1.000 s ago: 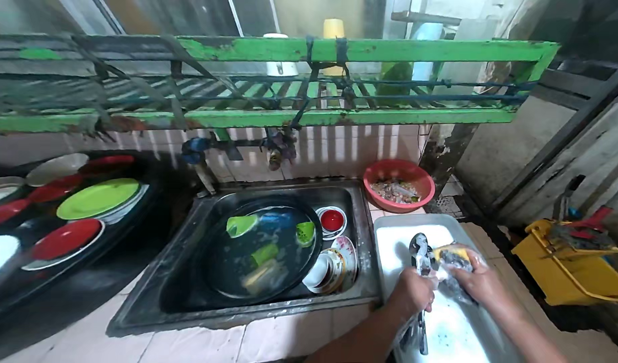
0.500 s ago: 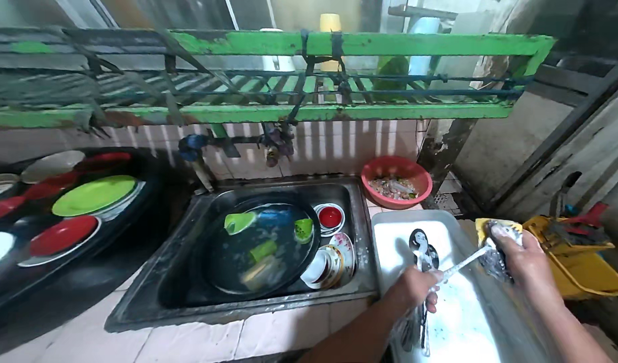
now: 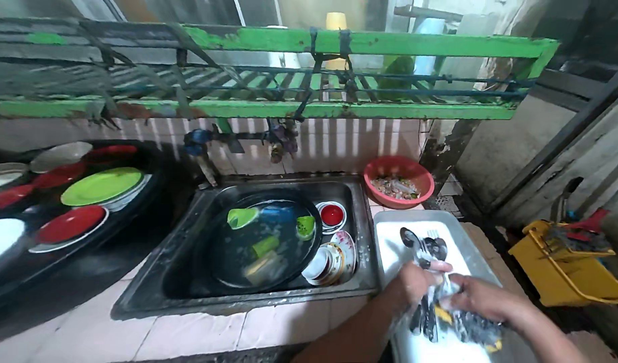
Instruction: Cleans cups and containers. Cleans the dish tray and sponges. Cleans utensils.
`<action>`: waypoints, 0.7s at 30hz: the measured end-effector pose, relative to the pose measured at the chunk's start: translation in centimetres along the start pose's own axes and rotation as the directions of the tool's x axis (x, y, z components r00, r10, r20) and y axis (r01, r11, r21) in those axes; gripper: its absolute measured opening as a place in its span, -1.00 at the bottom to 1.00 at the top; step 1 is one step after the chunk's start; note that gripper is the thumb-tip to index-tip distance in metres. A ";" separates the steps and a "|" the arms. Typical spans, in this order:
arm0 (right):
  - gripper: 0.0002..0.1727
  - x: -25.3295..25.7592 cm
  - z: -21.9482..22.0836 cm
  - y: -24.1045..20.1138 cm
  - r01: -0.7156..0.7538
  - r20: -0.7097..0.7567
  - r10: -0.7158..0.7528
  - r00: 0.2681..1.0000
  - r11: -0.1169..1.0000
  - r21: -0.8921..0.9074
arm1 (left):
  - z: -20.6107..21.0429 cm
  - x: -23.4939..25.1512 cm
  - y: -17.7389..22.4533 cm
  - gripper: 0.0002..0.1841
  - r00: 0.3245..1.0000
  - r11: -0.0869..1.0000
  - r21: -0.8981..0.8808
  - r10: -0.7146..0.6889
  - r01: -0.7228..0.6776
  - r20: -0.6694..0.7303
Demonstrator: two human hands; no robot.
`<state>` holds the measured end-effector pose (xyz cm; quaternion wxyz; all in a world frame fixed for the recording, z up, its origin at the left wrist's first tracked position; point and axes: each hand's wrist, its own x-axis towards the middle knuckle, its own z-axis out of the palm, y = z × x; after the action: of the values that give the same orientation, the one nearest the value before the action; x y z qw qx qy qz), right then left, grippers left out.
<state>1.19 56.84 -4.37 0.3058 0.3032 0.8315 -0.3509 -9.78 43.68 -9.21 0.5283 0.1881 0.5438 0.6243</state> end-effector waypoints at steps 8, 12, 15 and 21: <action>-0.24 -0.2 3.8 3.9 0.081 0.039 -0.083 0.996 0.995 0.055 | -0.5 0.7 -0.1 -0.61 0.996 0.997 -0.067 -0.050 0.046 -0.067; -0.33 -3.9 0.6 1.3 0.213 -0.453 -0.099 0.886 0.955 0.208 | 0.4 0.6 -0.2 -0.72 0.976 0.916 0.353 -0.144 0.193 -0.161; -0.37 -4.5 -0.2 -1.9 0.371 -0.589 -0.221 0.777 0.917 0.146 | 1.4 0.1 0.3 -0.68 0.981 0.720 0.667 -0.152 0.191 -0.118; -0.44 -1.7 -0.1 -0.6 0.343 -0.718 0.060 0.694 0.848 0.403 | 0.4 0.5 -0.5 -0.65 0.989 0.947 0.287 -0.146 0.148 -0.028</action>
<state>1.77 56.05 -2.88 -0.1567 0.4157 0.7822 -0.4368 -9.43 44.20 -9.70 0.5386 0.2201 0.6430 0.4980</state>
